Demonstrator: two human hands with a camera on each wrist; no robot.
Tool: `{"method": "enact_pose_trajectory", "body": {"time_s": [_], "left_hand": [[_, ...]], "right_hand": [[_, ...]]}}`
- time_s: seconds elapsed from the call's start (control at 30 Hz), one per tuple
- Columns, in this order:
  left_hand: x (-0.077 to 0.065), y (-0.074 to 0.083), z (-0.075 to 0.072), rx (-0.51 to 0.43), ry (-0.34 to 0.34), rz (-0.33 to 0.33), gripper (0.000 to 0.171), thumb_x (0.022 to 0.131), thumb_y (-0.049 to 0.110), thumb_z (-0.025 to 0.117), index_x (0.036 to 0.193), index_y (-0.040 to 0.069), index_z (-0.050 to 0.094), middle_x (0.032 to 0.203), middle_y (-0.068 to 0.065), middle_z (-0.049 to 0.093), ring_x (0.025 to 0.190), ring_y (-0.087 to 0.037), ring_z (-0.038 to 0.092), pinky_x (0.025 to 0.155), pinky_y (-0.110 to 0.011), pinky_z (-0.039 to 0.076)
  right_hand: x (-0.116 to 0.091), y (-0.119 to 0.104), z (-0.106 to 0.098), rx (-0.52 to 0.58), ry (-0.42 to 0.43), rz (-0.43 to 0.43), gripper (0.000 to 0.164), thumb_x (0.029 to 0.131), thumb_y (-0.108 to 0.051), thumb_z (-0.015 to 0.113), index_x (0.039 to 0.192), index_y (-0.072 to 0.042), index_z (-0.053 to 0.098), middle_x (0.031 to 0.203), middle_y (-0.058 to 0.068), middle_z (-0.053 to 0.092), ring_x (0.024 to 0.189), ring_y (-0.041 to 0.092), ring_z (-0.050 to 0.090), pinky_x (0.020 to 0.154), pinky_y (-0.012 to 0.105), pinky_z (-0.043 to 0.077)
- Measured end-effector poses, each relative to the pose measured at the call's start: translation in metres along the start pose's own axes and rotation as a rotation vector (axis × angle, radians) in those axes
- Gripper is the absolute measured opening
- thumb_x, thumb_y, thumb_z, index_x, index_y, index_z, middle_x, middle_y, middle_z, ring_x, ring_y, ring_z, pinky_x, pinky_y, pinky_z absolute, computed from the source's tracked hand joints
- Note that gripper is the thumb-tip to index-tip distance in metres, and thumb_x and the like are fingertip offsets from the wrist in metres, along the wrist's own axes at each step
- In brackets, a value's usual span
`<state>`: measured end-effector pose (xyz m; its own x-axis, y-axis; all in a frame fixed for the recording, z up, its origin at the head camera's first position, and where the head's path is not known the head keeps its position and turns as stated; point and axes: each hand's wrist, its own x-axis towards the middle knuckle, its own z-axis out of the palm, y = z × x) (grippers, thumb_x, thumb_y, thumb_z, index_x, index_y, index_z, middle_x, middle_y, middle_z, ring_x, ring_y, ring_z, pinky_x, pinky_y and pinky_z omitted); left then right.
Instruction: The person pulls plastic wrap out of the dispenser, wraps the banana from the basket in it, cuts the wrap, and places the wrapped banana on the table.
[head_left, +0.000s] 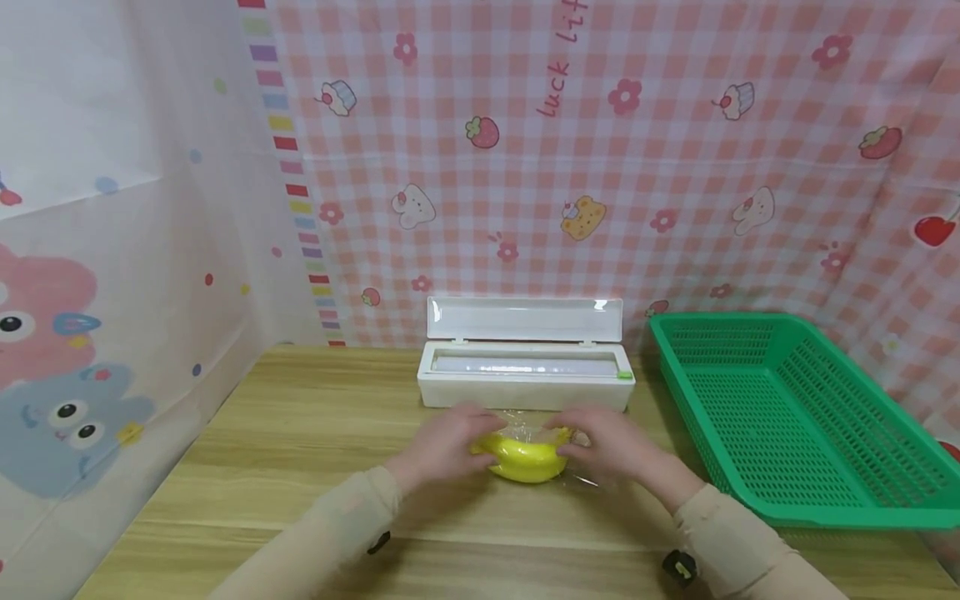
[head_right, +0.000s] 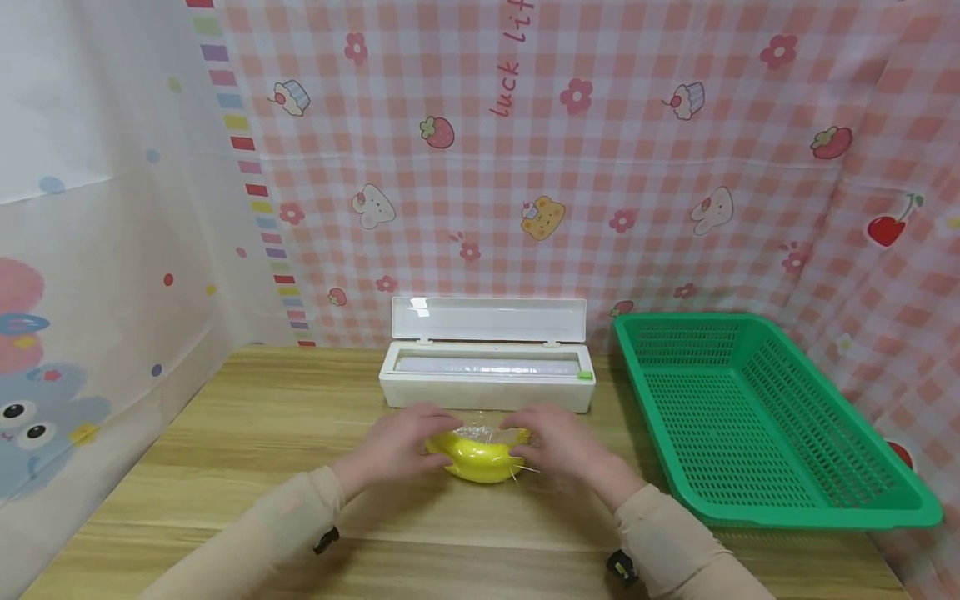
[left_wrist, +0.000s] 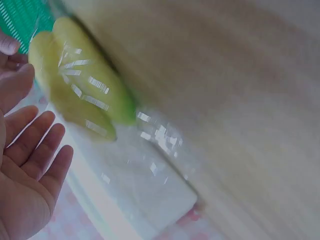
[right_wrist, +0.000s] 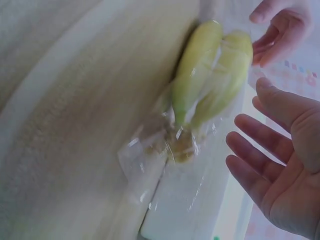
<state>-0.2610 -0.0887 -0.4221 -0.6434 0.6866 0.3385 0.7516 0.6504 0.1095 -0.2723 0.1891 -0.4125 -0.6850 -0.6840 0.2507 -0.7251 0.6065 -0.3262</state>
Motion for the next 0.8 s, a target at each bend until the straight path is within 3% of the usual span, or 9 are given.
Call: {"method": "enact_pose_trajectory", "body": {"time_s": [0.23, 0.47, 0.8], "left_hand": [[-0.002, -0.014, -0.018, -0.036, 0.074, -0.04, 0.047, 0.081, 0.024, 0.082, 0.12, 0.002, 0.068, 0.116, -0.01, 0.069, 0.109, -0.026, 0.062, 0.1, -0.04, 0.049], [-0.005, -0.03, -0.023, -0.012, 0.131, -0.068, 0.044, 0.081, 0.021, 0.082, 0.117, 0.002, 0.069, 0.113, -0.01, 0.069, 0.106, -0.026, 0.063, 0.096, -0.04, 0.051], [-0.006, -0.047, -0.022, -0.095, 0.105, -0.24, 0.044, 0.08, 0.019, 0.083, 0.118, 0.001, 0.069, 0.114, -0.012, 0.07, 0.109, -0.031, 0.062, 0.1, -0.044, 0.048]], "right_hand": [[-0.001, 0.009, -0.01, -0.022, 0.087, 0.019, 0.033, 0.085, -0.014, 0.079, 0.116, -0.007, 0.07, 0.112, 0.005, 0.07, 0.105, 0.027, 0.064, 0.093, 0.048, 0.053], [-0.001, 0.019, -0.014, -0.042, 0.123, 0.054, 0.037, 0.083, -0.014, 0.08, 0.118, -0.009, 0.069, 0.117, 0.008, 0.069, 0.111, 0.031, 0.062, 0.097, 0.052, 0.049], [0.001, 0.032, -0.009, -0.112, 0.165, 0.113, 0.041, 0.081, -0.014, 0.082, 0.119, -0.009, 0.069, 0.116, 0.01, 0.069, 0.109, 0.033, 0.061, 0.096, 0.052, 0.049]]}}
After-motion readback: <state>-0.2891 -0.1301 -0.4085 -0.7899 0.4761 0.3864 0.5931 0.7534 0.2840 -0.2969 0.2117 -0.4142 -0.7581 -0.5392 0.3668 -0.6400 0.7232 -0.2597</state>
